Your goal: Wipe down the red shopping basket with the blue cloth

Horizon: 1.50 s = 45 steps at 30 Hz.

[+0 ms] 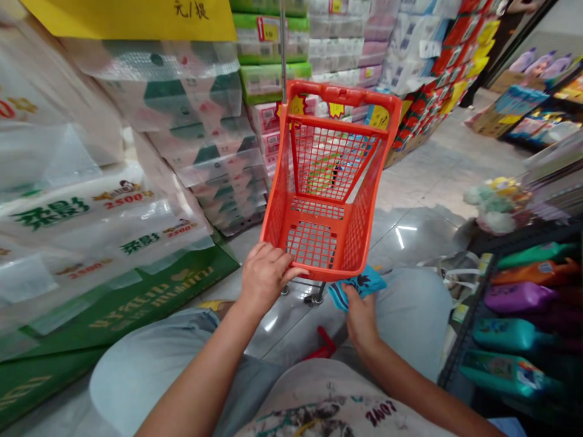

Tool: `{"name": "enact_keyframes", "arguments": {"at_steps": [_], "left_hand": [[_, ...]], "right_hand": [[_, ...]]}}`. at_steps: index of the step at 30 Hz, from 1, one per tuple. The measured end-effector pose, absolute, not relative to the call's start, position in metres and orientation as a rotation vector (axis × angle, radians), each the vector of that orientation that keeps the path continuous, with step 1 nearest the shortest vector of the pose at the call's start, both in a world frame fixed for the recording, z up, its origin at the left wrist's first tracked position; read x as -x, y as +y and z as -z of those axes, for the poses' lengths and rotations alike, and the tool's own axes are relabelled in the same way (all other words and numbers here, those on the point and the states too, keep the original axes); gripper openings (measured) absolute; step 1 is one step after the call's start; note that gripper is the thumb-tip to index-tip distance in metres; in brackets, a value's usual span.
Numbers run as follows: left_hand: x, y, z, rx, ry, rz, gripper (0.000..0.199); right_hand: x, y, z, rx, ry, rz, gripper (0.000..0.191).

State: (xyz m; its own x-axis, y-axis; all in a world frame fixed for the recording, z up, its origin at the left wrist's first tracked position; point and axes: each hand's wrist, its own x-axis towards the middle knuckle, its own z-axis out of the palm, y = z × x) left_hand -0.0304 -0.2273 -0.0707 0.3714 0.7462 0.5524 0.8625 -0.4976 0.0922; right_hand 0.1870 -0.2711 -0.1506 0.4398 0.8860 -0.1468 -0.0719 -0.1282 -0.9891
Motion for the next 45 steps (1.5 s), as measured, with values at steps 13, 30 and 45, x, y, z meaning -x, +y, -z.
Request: {"name": "enact_keyframes", "arguments": {"at_steps": [13,30,45], "left_hand": [[0.027,-0.229,0.075,2.512,-1.286,0.852,0.036],[0.102,-0.209,0.111,2.585,-1.248,1.331,0.032],[0.113,-0.214,0.113,2.583,-1.292,1.486,0.031]], "right_hand": [[-0.251,-0.271,0.079,1.481,-1.642,-0.051,0.042],[-0.138,-0.238,0.029,1.224,-2.729,0.183,0.073],[-0.156,-0.235,0.045,0.656,-2.716,0.510,0.049]]}}
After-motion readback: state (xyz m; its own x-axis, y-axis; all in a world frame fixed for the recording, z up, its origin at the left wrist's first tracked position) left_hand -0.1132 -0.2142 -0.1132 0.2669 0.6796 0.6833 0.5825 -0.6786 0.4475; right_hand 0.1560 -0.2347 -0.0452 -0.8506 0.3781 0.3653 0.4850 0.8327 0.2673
